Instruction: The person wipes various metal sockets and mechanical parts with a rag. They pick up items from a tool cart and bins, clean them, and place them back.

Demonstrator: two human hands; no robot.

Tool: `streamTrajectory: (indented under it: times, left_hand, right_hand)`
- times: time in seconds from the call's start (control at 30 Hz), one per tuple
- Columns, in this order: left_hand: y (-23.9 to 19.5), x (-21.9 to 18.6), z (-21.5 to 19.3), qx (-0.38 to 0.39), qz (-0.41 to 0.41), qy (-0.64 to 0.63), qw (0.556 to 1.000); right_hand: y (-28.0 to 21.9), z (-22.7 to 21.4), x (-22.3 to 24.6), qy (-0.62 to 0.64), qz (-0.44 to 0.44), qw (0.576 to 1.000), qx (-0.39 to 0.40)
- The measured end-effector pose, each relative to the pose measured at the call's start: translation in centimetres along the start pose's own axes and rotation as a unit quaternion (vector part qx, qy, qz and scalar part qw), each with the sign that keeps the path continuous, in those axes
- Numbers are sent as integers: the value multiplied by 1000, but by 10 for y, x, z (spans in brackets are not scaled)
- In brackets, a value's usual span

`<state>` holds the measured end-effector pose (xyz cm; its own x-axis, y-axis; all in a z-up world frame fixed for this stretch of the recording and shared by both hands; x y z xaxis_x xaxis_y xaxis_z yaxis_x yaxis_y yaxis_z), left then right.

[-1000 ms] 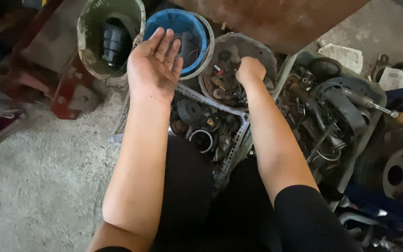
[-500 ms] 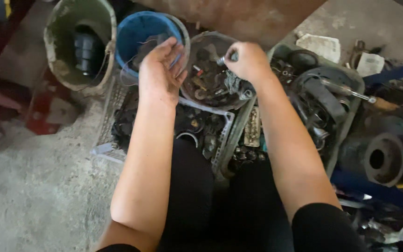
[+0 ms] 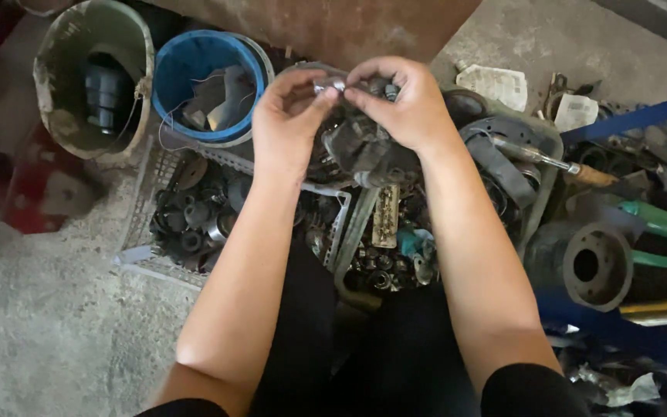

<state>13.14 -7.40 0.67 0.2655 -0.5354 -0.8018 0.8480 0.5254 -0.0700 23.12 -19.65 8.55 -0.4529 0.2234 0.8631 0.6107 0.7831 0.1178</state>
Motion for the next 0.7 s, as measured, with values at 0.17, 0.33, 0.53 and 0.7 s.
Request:
streamTrajectory:
  times: [0.17, 0.33, 0.53, 0.7]
  left_hand:
    - [-16, -52, 24, 8, 107, 106, 989]
    - [-25, -78, 59, 64, 184, 231, 953]
    - [-17, -40, 79, 124, 156, 224, 954]
    - [-16, -21, 97, 138, 192, 246, 940]
  right_hand:
    - [-9, -27, -25, 48, 59, 996, -49]
    - [-44, -56, -70, 316, 267, 898, -149]
    - [-54, -68, -49, 442, 209, 858, -157]
    - [-59, -88, -32, 229, 80, 955, -172]
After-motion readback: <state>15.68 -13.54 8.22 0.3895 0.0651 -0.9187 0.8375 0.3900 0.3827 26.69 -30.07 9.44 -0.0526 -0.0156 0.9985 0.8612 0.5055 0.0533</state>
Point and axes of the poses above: each hand's wrist, its own y-axis towards the middle knuckle, its own z-axis out of the palm, x = y × z, the point moved 10 cm from there along y, towards the middle knuckle, and after that the axes turned 4 degrees about -y, right-handed, at the moved point
